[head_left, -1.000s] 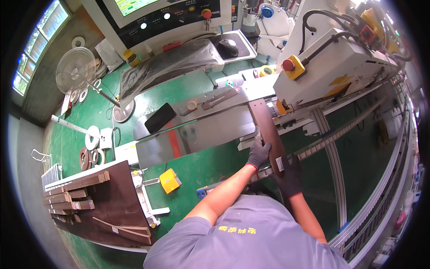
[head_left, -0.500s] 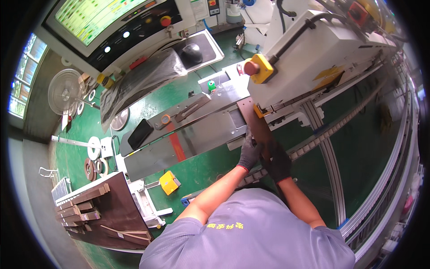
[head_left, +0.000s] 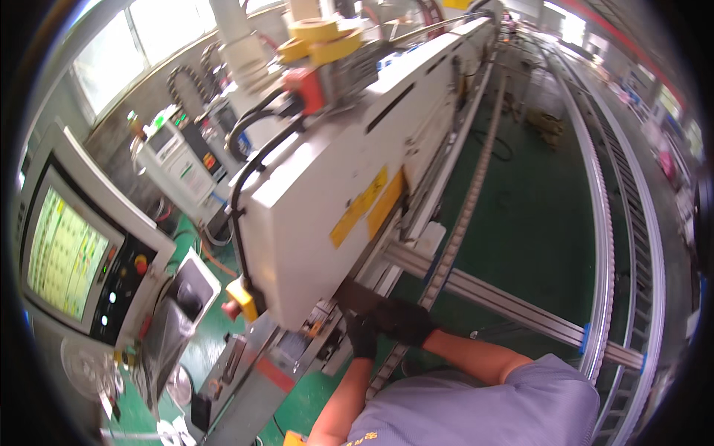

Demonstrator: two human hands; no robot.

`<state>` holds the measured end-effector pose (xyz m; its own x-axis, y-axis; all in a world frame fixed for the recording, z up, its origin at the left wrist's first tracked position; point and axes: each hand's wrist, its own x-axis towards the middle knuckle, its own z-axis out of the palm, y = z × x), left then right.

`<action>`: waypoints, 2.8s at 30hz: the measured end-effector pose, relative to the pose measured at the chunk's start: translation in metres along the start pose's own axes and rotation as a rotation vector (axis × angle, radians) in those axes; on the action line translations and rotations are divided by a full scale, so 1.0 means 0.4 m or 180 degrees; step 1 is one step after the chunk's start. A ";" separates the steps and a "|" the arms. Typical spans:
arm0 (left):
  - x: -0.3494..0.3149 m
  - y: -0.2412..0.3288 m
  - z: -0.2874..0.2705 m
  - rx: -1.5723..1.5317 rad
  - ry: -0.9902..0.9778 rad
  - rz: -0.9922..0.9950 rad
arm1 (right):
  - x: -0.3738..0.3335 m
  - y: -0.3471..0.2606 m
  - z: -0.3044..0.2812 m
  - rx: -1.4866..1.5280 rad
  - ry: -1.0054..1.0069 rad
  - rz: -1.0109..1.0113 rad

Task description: The person feeds dark brown wood boards into a large industrial edge-banding machine, one by one, picking them up from a stack on a table and placing them on the machine's conveyor track. After each board passes through, the person retrieves it and returns it to a separate stack on the table.

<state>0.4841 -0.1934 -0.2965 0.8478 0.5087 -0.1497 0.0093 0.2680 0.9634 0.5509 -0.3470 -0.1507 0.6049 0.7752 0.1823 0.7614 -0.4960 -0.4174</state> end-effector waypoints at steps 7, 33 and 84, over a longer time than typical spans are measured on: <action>0.074 0.163 0.252 -0.1786 -0.0441 -0.0819 | 0.019 0.145 -0.151 -0.0003 -0.0665 0.0910; -1.537 0.151 -1.103 0.3218 0.6978 -0.1074 | -0.202 -0.345 0.326 -0.0198 -0.1259 -0.1400; -0.595 0.376 -0.464 -0.0608 -0.0028 -0.0244 | -0.449 -0.529 0.091 0.0878 -0.0786 -0.0020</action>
<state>0.1852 -0.1223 -0.1572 0.8530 0.4741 -0.2181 -0.0261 0.4562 0.8895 0.2726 -0.3670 -0.1273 0.5002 0.8657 -0.0206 0.6531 -0.3927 -0.6475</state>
